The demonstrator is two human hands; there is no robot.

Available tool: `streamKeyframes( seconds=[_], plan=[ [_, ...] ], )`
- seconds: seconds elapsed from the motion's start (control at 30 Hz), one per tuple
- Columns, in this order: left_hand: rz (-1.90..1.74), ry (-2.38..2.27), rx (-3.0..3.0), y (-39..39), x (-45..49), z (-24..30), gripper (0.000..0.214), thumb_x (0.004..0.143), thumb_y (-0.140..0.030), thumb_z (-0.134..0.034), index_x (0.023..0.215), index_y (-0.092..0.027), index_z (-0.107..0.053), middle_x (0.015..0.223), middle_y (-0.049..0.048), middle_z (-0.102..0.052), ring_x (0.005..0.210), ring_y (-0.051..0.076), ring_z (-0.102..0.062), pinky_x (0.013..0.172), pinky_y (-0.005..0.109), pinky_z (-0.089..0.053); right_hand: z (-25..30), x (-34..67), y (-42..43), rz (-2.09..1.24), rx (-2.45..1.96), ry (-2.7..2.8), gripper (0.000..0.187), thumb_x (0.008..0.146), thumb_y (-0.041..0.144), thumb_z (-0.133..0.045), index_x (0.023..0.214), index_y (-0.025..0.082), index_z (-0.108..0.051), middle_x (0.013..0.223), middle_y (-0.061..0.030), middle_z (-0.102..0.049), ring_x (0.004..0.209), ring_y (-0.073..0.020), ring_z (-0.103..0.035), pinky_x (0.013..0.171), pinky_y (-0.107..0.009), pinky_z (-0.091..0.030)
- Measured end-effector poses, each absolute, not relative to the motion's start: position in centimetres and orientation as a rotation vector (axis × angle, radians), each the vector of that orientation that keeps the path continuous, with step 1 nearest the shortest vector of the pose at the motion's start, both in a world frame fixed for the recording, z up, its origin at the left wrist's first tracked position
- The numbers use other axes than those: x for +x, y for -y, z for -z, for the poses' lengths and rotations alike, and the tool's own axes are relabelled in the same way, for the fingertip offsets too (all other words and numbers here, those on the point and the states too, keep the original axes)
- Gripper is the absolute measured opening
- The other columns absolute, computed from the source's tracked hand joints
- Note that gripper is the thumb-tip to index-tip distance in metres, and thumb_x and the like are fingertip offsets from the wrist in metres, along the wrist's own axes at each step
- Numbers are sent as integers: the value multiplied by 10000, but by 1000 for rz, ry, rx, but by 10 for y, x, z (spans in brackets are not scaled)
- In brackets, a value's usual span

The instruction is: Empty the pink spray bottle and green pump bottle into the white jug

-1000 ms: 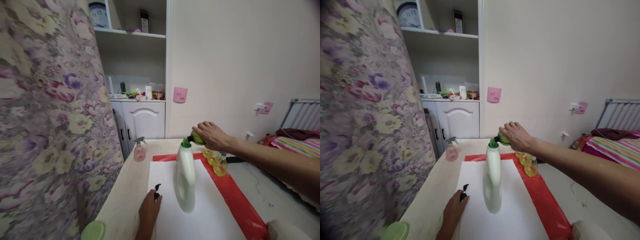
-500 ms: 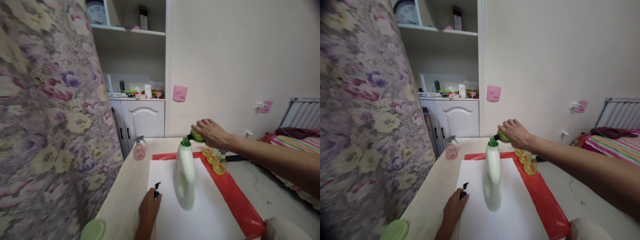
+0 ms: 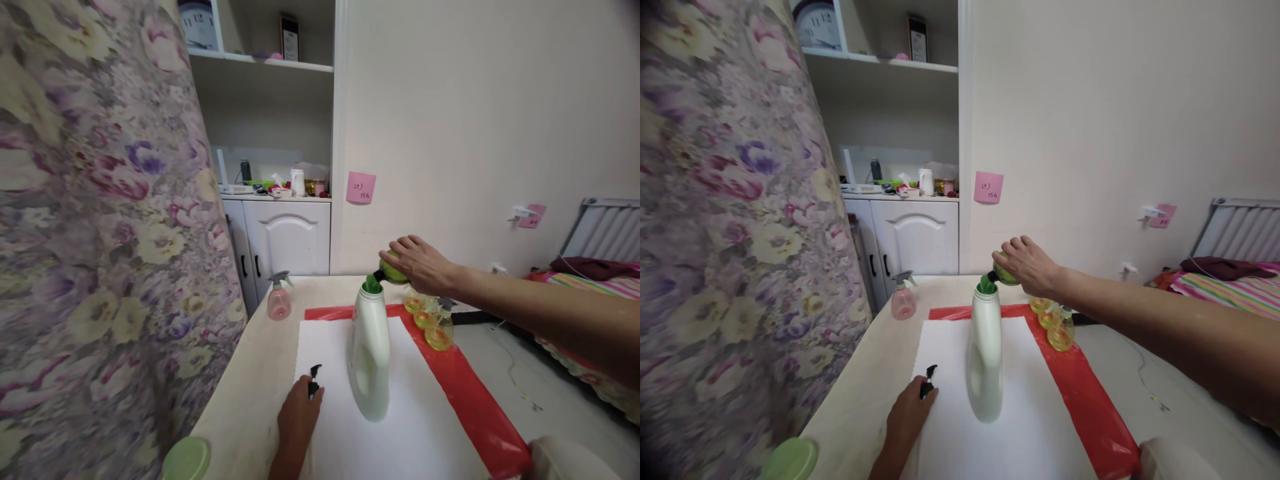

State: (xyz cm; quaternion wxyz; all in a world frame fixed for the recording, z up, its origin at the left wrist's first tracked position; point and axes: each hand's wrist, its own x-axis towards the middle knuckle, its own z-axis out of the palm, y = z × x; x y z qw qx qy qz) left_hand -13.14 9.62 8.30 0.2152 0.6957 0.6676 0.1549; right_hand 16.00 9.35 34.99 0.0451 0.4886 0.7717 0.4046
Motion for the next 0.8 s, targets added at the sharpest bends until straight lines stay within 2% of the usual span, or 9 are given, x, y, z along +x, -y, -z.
streamKeyframes(
  seconds=[0.27,0.5,0.7,0.8],
  plan=[
    [-434,-1864,1947,-95,-131,-84,185,884,-310,-460,1025,-230,-551,1138,42,-677,1049,189,-615,744,250,-414,-356,148,-92,-1280,1411,-2300,559,653,51,-600,1186,196,-519,1040,-127,-582,917,-294,-474,781,-378,-284],
    [-422,-1864,1956,-97,-130,-83,185,886,-320,-469,1017,-232,-565,1129,43,-679,1035,193,-618,751,257,-415,-364,132,-89,-1311,1325,-2189,426,736,127,-581,1150,217,-544,1032,-119,-581,888,-289,-466,793,-403,-299],
    [-427,-1862,1950,-95,-130,-84,181,888,-319,-468,1017,-235,-564,1136,42,-679,1046,198,-614,746,257,-414,-366,118,-89,-1306,1267,-2125,542,651,144,-634,1169,274,-548,1093,-104,-585,963,-312,-450,855,-439,-309],
    [-434,-1853,1943,-94,-130,-85,185,884,-316,-468,1017,-232,-565,1133,45,-683,1036,199,-618,734,260,-418,-364,111,-90,-1287,1226,-2133,603,600,141,-663,1188,225,-563,1110,-135,-580,988,-336,-455,876,-476,-302]
  ],
)
